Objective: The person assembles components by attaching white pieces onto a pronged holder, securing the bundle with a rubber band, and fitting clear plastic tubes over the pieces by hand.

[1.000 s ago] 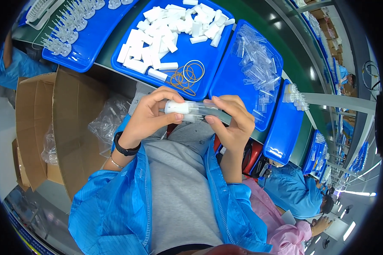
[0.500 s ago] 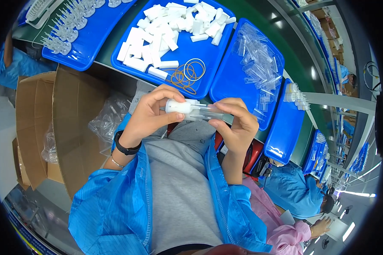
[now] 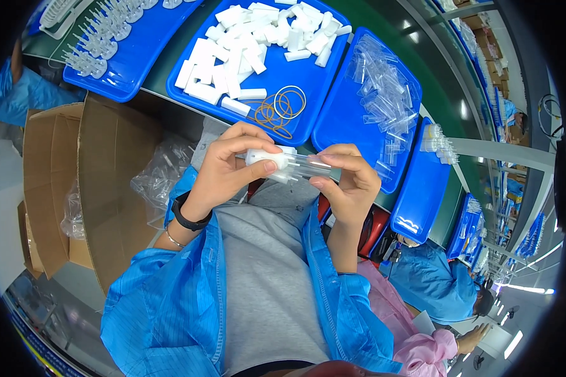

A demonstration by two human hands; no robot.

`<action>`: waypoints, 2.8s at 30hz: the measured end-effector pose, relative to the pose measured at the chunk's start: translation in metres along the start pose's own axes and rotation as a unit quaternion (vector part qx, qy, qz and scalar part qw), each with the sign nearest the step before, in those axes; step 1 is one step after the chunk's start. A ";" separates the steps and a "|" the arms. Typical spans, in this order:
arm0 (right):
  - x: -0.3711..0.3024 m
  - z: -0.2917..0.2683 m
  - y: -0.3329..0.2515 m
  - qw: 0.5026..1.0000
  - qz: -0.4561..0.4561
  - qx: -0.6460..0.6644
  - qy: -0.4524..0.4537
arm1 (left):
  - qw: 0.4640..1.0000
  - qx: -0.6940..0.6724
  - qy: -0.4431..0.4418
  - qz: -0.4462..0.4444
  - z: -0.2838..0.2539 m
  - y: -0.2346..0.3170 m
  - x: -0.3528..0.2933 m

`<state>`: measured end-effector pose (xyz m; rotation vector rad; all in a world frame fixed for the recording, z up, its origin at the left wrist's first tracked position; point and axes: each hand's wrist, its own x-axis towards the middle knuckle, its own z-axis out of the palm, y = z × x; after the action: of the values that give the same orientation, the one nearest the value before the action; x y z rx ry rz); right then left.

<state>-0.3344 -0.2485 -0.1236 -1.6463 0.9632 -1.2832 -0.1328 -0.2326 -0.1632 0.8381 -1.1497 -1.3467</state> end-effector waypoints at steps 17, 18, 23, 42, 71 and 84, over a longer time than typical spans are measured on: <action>0.010 -0.008 -0.008 0.991 0.077 -0.099 -0.049 | 0.999 0.001 -0.018 -0.035 -0.009 0.007 -0.001; 0.013 -0.011 -0.007 0.988 0.032 -0.134 -0.064 | 0.992 -0.094 -0.009 -0.088 -0.012 0.010 0.000; 0.012 -0.004 -0.002 0.988 -0.034 -0.135 -0.061 | 0.950 -0.274 -0.045 -0.143 -0.026 -0.007 -0.001; 0.008 0.015 -0.007 0.989 0.078 0.066 -0.109 | 0.872 -0.466 -0.119 -0.093 -0.018 -0.024 -0.006; 0.002 0.030 -0.004 0.996 0.055 0.015 -0.066 | 0.908 -0.398 -0.052 -0.123 -0.015 -0.021 -0.005; 0.002 0.001 -0.007 0.971 -0.039 -0.232 -0.046 | 0.935 -0.307 -0.016 -0.176 -0.006 -0.009 -0.005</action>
<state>-0.3326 -0.2476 -0.1171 -2.0977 1.2155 -1.0695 -0.1295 -0.2298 -0.1741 0.5695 -0.5435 -1.8855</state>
